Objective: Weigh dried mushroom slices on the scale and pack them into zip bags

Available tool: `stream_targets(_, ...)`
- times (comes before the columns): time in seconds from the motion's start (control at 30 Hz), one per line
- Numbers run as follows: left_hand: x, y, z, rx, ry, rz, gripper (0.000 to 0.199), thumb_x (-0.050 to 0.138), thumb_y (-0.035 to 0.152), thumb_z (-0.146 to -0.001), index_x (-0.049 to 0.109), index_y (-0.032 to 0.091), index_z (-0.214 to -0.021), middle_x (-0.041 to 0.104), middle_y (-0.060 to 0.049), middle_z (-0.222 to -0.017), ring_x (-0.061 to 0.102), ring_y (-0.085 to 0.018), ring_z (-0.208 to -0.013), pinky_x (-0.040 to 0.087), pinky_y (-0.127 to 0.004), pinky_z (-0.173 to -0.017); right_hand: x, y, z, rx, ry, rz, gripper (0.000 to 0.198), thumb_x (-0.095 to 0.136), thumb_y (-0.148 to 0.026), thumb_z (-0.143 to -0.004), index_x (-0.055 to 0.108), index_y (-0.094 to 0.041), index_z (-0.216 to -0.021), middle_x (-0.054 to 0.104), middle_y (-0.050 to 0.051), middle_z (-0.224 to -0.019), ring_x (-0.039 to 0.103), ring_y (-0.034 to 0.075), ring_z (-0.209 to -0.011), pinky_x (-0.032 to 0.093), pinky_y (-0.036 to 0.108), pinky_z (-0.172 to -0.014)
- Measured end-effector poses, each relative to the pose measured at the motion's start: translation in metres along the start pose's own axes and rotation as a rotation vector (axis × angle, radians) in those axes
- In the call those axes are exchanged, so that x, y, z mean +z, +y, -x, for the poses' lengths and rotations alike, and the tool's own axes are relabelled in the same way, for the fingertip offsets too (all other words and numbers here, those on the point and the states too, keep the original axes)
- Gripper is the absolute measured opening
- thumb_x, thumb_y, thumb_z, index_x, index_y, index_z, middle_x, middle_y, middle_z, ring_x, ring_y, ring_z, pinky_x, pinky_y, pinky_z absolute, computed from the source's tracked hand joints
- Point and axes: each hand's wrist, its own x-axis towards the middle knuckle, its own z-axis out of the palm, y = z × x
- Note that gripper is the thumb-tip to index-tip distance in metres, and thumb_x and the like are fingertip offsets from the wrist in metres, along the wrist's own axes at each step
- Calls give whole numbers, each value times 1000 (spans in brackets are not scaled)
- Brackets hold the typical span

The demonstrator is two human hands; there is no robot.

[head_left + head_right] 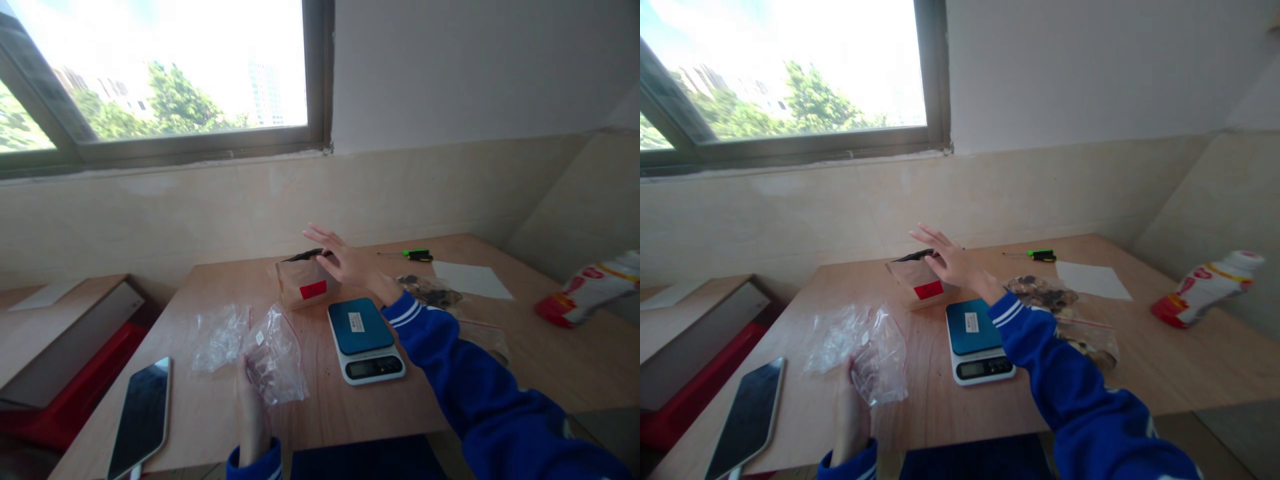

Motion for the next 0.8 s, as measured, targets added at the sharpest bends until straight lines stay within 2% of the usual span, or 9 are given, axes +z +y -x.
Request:
stream_targets(0.13, -3, 0, -2, 81, -19, -45, 47, 54, 56, -81, 65, 20, -109, 69, -6, -94, 63, -16, -72, 50, -26, -62, 2, 3, 2, 37, 63, -13, 56, 44, -17, -92, 29, -26, -145, 26, 14, -155, 61, 17, -97, 53, 38, -88)
stream_targets(0.2, -4, -1, -2, 119, 7, -79, 48, 52, 57, -82, 64, 21, -112, 68, -6, -98, 64, -16, -74, 50, -26, -60, 3, 1, 3, 63, 82, 69, 53, 46, -20, -92, 32, -24, -142, 27, 15, -153, 57, 21, -108, 49, 46, -95)
stream_targets(0.3, -3, 0, 1, 165, 25, -139, 49, 48, 60, -84, 61, 23, -114, 66, -5, -97, 58, -12, -61, 45, -23, -49, 9, -17, 7, 133, 104, 226, 46, 46, -26, -93, 36, -22, -138, 30, 17, -151, 40, 32, -131, 35, 61, -103)
stream_targets(0.37, 0, 1, 3, 224, 45, -184, 48, 44, 60, -87, 57, 26, -118, 65, -4, -98, 56, -11, -58, 43, -22, -46, 17, -39, 15, 176, 81, 223, 41, 43, -31, -95, 39, -20, -134, 37, 17, -148, 37, 33, -134, 32, 62, -104)
stream_targets(0.47, 6, 4, 8, 284, 98, -214, 45, 40, 57, -91, 47, 30, -127, 65, -4, -107, 61, -14, -70, 48, -23, -55, 36, -76, 38, 279, -65, -25, 44, 42, -41, -96, 38, -19, -134, 50, 17, -135, 51, 29, -122, 43, 49, -98)
stream_targets(0.57, 11, 6, 13, 352, 102, -239, 45, 41, 54, -92, 45, 28, -129, 60, -8, -119, 64, -15, -86, 51, -24, -65, 56, -99, 64, 452, -330, -297, 78, 63, -50, -83, 24, -17, -143, 56, 17, -125, 63, 22, -92, 51, 37, -80)
stream_targets(0.63, 13, 7, 15, 384, 51, -253, 49, 41, 56, -92, 41, 27, -132, 61, -9, -117, 64, -13, -75, 50, -22, -58, 66, -103, 78, 572, -459, -459, 78, 64, -39, -84, 20, -17, -144, 64, 8, -100, 60, 15, -72, 49, 28, -65)
stream_targets(0.7, 14, 10, 17, 384, -2, -280, 54, 42, 58, -90, 34, 29, -135, 64, -6, -105, 56, -9, -55, 44, -19, -45, 71, -100, 87, 673, -494, -597, 62, 55, -25, -89, 22, -18, -141, 60, -3, -76, 55, 10, -59, 44, 22, -56)
stream_targets(0.8, 17, 15, 18, 418, -46, -345, 52, 45, 58, -89, 35, 29, -131, 62, 1, -88, 43, -6, -41, 34, -16, -33, 70, -92, 93, 725, -479, -729, 55, 52, -18, -90, 25, -20, -138, 56, -6, -69, 53, 8, -56, 41, 20, -53)
